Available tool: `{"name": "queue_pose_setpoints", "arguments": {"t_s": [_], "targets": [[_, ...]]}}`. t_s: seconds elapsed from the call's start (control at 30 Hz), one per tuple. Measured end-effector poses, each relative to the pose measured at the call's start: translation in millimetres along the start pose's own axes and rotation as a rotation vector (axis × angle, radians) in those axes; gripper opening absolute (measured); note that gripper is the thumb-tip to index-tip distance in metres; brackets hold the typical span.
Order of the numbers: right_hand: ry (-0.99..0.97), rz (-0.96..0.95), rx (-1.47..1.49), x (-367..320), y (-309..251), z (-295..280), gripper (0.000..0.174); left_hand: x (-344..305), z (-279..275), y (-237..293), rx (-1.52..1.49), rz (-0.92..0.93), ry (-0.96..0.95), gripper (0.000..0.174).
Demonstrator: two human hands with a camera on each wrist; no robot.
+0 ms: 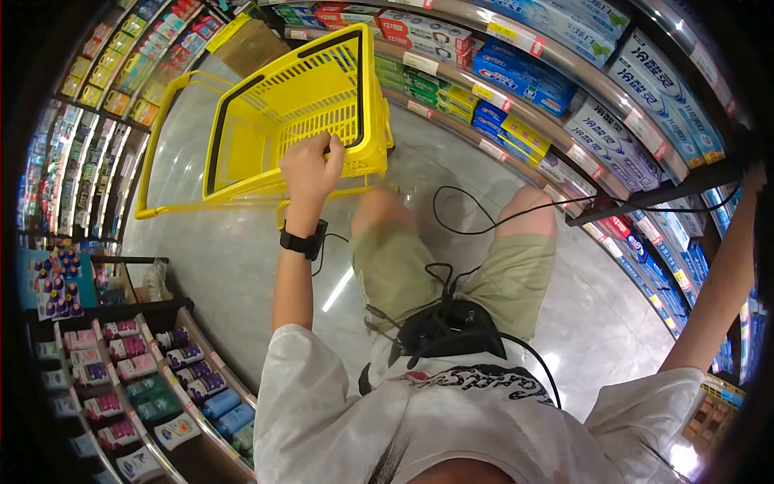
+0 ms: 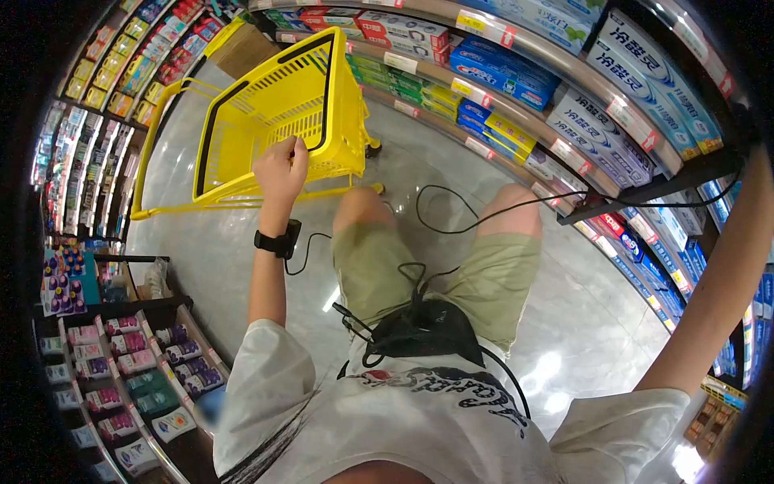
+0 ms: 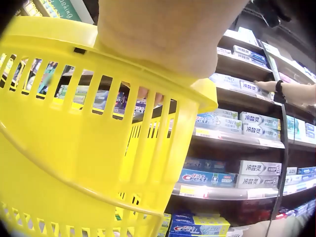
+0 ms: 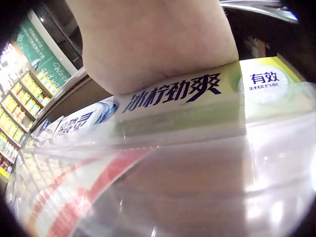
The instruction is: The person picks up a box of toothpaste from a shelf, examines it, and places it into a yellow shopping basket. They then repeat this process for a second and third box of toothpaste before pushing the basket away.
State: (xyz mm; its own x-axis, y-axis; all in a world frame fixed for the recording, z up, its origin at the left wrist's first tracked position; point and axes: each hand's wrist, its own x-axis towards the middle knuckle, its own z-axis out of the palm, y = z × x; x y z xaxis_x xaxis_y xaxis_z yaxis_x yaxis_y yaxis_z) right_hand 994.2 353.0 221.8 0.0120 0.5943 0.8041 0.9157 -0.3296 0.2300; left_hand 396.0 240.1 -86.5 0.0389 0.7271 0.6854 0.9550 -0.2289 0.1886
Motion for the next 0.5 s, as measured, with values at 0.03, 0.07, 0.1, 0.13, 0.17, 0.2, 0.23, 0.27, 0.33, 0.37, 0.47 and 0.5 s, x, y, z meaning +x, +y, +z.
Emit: {"name": "queue_pose_setpoints", "arguments": {"t_s": [0.03,0.07,0.1,0.13,0.17,0.2,0.23,0.27,0.33,0.37,0.47,0.5], "targets": [[-0.014,-0.007,-0.005,2,2,2,0.061,2,3,6,-0.005,0.013,-0.005,0.028],[-0.008,-0.015,-0.006,4,4,5,0.060,4,5,11,-0.010,0.025,-0.009,0.028],[-0.002,-0.023,-0.005,6,6,8,0.060,6,7,16,-0.014,0.037,-0.012,0.028],[0.003,-0.029,-0.003,5,4,6,0.059,7,9,20,-0.030,0.058,-0.012,0.028],[-0.025,-0.065,-0.032,2,3,3,0.060,7,12,24,-0.046,0.079,-0.014,0.029],[-0.053,-0.101,-0.059,1,1,-1,0.060,8,14,28,-0.060,0.099,-0.017,0.029],[-0.080,-0.137,-0.086,-2,0,-4,0.060,7,15,33,-0.058,0.110,-0.032,0.030],[-0.049,-0.103,-0.049,-2,2,-1,0.061,5,15,38,-0.057,0.121,-0.046,0.030],[0.020,-0.031,0.020,3,6,8,0.062,5,16,49,-0.069,0.136,-0.078,0.030],[-0.003,-0.031,0.016,5,9,11,0.063,4,15,54,-0.082,0.138,-0.100,0.030],[-0.060,-0.026,0.008,11,14,18,0.065,8,20,63,-0.116,0.173,-0.057,0.030],[-0.070,-0.023,0.006,14,14,20,0.066,9,22,64,-0.127,0.188,-0.025,0.030]]}}
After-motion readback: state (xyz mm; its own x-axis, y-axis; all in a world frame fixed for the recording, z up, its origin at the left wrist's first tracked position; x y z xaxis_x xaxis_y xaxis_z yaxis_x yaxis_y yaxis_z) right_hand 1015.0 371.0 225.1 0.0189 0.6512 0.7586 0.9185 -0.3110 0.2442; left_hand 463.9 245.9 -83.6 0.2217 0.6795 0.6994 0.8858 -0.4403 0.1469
